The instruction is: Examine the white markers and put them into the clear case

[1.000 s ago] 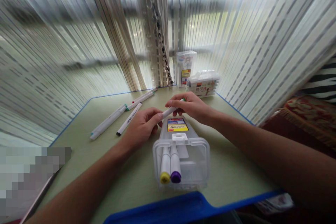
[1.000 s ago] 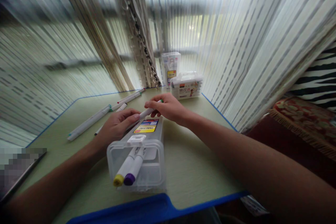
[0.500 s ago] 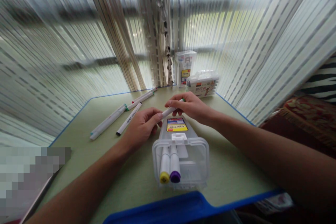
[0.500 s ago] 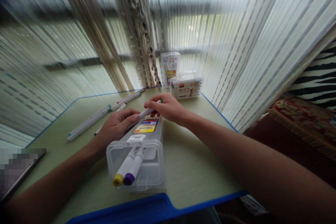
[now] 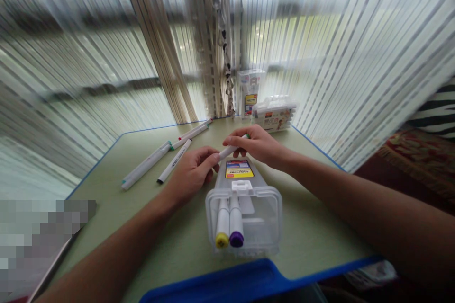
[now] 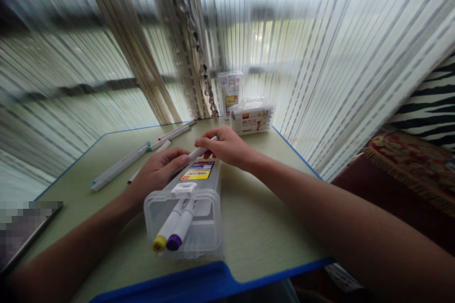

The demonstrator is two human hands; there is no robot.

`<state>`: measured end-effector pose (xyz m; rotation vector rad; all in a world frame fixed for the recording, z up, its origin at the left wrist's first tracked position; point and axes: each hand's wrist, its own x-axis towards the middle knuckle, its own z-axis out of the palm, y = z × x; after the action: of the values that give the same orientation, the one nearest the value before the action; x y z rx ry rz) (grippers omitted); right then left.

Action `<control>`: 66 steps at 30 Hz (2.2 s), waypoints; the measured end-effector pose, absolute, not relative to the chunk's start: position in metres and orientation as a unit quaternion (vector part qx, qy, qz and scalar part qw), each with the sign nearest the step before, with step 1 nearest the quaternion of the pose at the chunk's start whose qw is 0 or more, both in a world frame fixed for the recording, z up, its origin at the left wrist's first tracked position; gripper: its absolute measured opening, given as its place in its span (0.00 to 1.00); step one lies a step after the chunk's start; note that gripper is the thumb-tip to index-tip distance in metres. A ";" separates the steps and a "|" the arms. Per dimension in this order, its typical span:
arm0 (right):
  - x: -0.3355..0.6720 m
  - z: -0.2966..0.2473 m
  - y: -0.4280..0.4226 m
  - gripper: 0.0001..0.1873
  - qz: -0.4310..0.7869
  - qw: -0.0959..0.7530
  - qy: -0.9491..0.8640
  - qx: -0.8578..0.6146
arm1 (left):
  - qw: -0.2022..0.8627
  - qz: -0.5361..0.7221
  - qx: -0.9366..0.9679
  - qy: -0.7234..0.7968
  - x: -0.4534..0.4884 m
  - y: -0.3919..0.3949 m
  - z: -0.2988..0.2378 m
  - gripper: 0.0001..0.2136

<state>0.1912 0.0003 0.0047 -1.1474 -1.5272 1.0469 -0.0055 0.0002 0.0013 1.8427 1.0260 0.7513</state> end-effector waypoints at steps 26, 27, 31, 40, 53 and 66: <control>0.191 0.004 0.001 0.11 0.408 0.459 -0.636 -0.467 | 0.446 0.292 0.740 0.410 -0.006 0.001 0.000 0.15; 0.191 0.004 0.001 0.11 0.407 0.459 -0.637 -0.467 | 0.444 0.291 0.741 0.411 -0.006 0.001 0.000 0.15; 0.191 0.004 0.001 0.11 0.410 0.460 -0.634 -0.467 | 0.435 0.292 0.745 0.413 -0.005 0.001 0.001 0.15; 0.191 0.005 0.001 0.10 0.411 0.460 -0.632 -0.469 | 0.437 0.295 0.746 0.406 -0.006 0.001 0.000 0.15; 0.191 0.004 0.001 0.10 0.405 0.459 -0.635 -0.471 | 0.431 0.292 0.751 0.406 -0.006 0.002 -0.001 0.15; 0.191 0.004 0.001 0.10 0.408 0.461 -0.635 -0.466 | 0.426 0.290 0.754 0.408 -0.006 0.001 0.001 0.15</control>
<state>0.1910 0.0011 0.0044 -1.1468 -1.5622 1.0035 -0.0058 0.0015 0.0007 1.8850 1.0188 0.7239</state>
